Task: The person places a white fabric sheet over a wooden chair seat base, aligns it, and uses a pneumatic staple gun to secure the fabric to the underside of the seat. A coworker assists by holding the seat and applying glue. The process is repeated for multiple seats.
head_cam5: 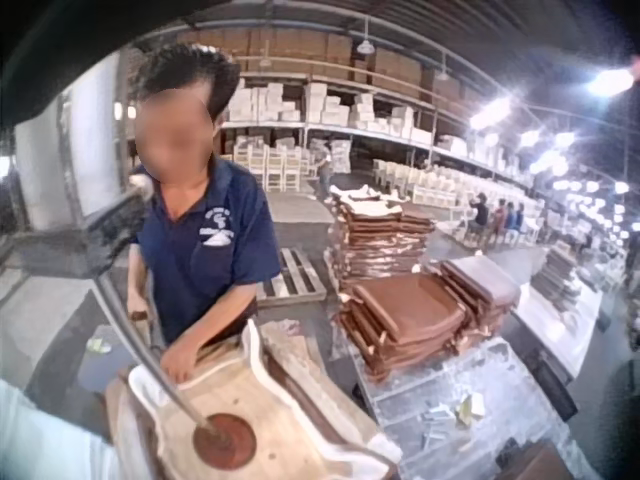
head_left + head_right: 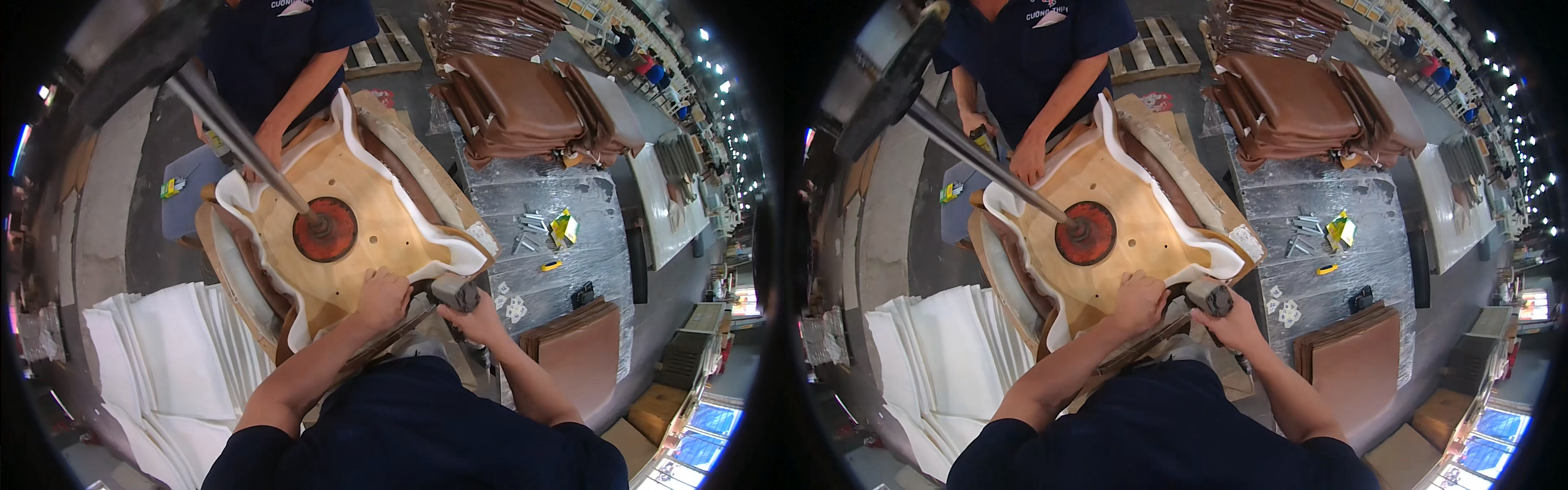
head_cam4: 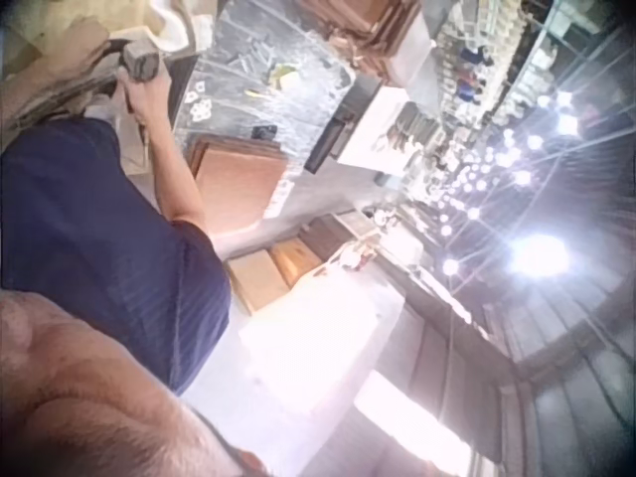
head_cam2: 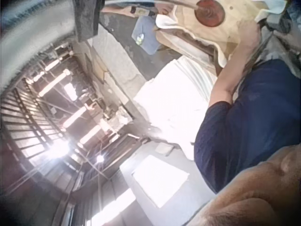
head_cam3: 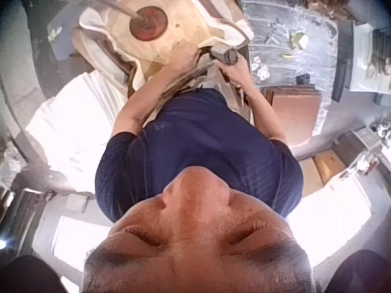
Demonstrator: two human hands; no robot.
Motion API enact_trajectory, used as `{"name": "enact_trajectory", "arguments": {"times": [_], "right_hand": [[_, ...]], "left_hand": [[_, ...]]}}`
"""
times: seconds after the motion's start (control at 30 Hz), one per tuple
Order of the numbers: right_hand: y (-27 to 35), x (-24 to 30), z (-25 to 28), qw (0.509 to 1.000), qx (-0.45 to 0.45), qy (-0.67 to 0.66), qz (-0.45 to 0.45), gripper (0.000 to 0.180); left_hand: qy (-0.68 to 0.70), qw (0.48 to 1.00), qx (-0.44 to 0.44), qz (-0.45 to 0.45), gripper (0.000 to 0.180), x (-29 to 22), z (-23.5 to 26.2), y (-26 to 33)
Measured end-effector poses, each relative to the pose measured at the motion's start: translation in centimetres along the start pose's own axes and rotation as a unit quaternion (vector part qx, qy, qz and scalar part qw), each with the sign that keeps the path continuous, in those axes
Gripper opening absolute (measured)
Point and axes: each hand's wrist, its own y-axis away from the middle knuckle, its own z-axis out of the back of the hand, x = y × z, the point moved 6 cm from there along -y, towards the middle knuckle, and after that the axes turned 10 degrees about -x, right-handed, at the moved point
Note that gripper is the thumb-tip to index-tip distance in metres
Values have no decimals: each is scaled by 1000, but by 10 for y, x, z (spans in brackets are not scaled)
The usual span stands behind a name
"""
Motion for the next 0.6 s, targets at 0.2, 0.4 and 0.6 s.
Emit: {"name": "enact_trajectory", "arguments": {"times": [0.2,0.4,0.6], "right_hand": [[-17,26,-13,995,-1,89,-39,60],[-34,30,-16,995,15,76,-64,63],[-38,32,-19,990,74,66,-96,70]], "left_hand": [[24,998,-51,22,19,9,4,2],[4,996,-64,69,34,10,7,3],[28,992,-80,98,25,22,-4,6]]}}
